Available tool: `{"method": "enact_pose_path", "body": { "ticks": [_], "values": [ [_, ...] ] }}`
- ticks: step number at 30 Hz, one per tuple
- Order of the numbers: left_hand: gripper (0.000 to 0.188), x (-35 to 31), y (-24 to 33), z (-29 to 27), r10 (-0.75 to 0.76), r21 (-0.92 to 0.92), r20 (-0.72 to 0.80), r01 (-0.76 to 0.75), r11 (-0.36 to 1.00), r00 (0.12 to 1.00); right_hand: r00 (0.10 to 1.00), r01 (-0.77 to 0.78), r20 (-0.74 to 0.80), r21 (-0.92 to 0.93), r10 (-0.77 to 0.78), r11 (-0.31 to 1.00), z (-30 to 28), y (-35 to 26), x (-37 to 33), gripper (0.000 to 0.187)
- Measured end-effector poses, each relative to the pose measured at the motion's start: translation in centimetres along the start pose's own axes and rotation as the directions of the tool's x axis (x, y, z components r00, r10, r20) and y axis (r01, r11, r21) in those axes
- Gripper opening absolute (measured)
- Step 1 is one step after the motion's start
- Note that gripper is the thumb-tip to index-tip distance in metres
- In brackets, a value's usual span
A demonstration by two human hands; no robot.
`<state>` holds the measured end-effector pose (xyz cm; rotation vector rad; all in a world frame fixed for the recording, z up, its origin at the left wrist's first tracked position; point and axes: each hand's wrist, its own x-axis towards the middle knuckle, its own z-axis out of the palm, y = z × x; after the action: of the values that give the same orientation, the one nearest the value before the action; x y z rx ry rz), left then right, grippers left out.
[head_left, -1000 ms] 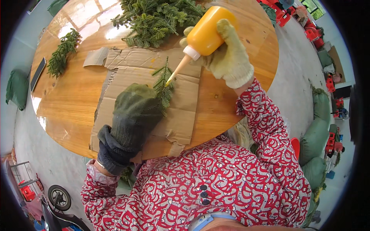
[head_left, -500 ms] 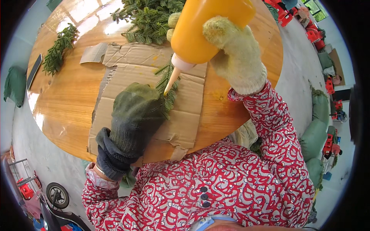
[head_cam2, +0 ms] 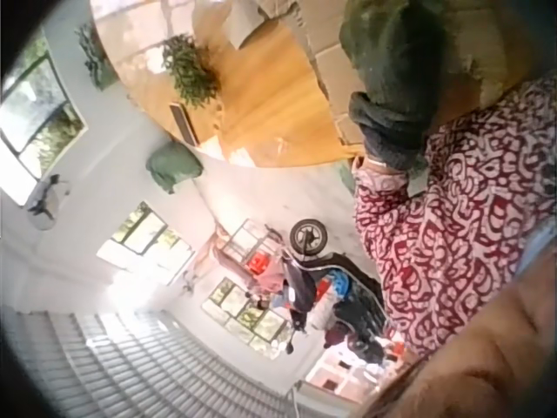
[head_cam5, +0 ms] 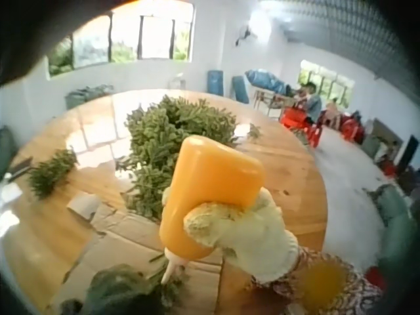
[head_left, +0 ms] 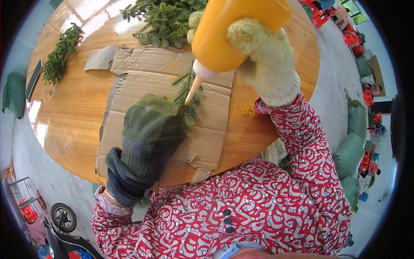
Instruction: The person applies glue onto artificial foliage branches on a piece of cardboard using a squeeze bottle.
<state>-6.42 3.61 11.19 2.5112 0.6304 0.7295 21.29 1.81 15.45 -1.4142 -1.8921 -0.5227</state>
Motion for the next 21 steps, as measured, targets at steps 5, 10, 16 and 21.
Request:
{"method": "enact_pose_path", "body": {
  "ticks": [5, 10, 16, 21],
  "values": [
    [0.032, -0.1, 0.1, -0.2, 0.011, 0.006, -0.01, -0.011, 1.0, 1.0, 0.975, -0.213, 0.063, 0.54, 0.213, 0.814, 0.3, -0.6, 0.7, 0.048],
    [0.031, -0.1, -0.2, 0.2, -0.007, -0.002, -0.032, 0.007, 1.0, 0.999, 0.885, -0.383, 0.282, 0.893, 0.371, 0.234, 0.7, -1.4, 1.3, 0.049],
    [0.033, 0.0, -0.7, 0.3, 0.002, 0.016, 0.002, -0.002, 1.0, 1.0, 0.855, -0.405, 0.354, 0.912, 0.38, 0.06, 0.7, -1.7, 1.6, 0.052],
    [0.036, -0.2, -0.8, 0.1, 0.01, 0.002, -0.026, -0.01, 1.0, 1.0, 0.853, -0.406, 0.345, 0.91, 0.392, 0.081, 0.9, -1.8, 1.8, 0.054]
  ]
}}
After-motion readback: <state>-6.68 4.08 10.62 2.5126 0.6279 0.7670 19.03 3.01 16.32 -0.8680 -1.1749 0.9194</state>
